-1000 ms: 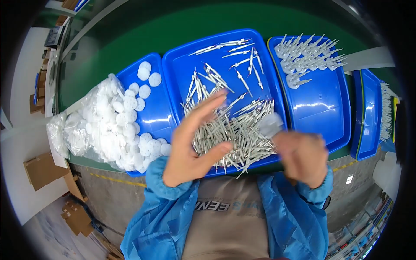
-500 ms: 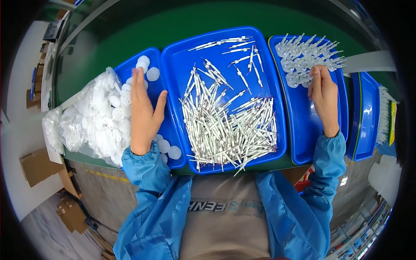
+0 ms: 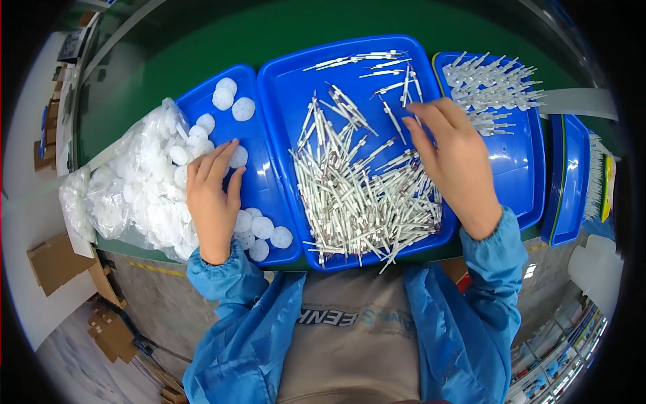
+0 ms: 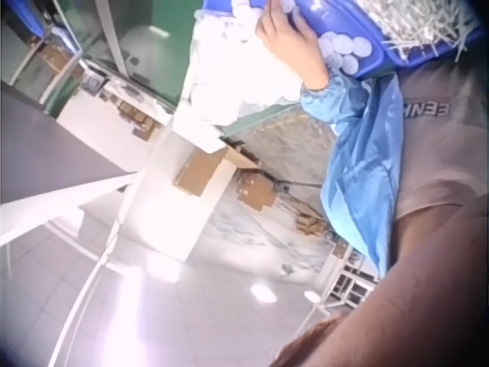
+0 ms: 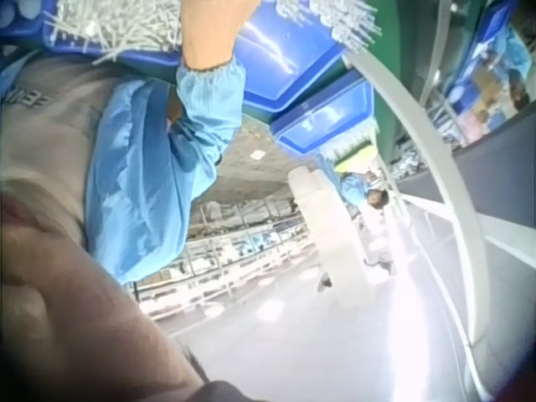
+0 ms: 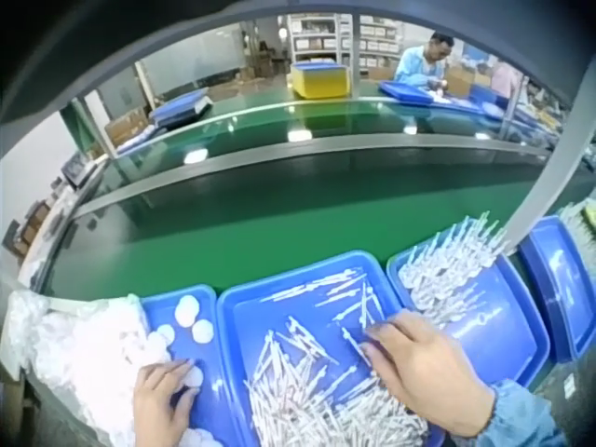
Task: The person assembles small white plastic components by hand, inserting metal pins into a circular plastic base.
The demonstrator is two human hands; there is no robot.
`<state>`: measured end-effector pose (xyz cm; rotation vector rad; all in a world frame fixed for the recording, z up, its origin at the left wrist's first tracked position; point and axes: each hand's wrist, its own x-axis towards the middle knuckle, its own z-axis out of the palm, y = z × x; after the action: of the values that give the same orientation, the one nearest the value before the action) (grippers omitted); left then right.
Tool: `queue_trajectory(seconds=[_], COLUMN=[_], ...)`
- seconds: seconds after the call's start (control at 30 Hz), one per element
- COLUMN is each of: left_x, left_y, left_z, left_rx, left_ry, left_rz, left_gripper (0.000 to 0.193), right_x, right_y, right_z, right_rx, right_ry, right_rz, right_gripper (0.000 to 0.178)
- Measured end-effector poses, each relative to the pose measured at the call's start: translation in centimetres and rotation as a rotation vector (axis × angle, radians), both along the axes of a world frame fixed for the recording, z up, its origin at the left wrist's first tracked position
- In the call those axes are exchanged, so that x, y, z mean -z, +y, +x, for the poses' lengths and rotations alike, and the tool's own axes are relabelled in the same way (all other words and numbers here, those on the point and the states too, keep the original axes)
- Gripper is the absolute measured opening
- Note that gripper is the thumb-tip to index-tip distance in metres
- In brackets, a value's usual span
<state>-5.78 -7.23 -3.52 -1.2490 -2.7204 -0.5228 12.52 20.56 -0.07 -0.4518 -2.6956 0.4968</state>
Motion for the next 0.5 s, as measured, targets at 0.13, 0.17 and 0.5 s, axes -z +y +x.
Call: queue_trajectory(seconds=[0.13,0.17,0.5], left_x=[-0.9,-1.2,-3.5], left_y=[0.6,0.8,5.4], left_z=[1.1,1.5,6.1], left_rx=[-0.256,-0.267,0.019], left_ry=[-0.402,-0.398,-0.966], left_rz=[0.395,0.395,0.886], left_gripper=[0.034,0.034,0.022], right_x=[3.8,3.9,-2.2], right_y=[-0.4,-0.4,-6.1], right_z=[-1.4,-1.5,1.5], right_rx=[-0.024,-0.035,-0.078], right_ry=[-0.099,-0.096,-0.026], right_rz=[0.227,0.225,-0.548], right_gripper=[0.014,0.014,0.024])
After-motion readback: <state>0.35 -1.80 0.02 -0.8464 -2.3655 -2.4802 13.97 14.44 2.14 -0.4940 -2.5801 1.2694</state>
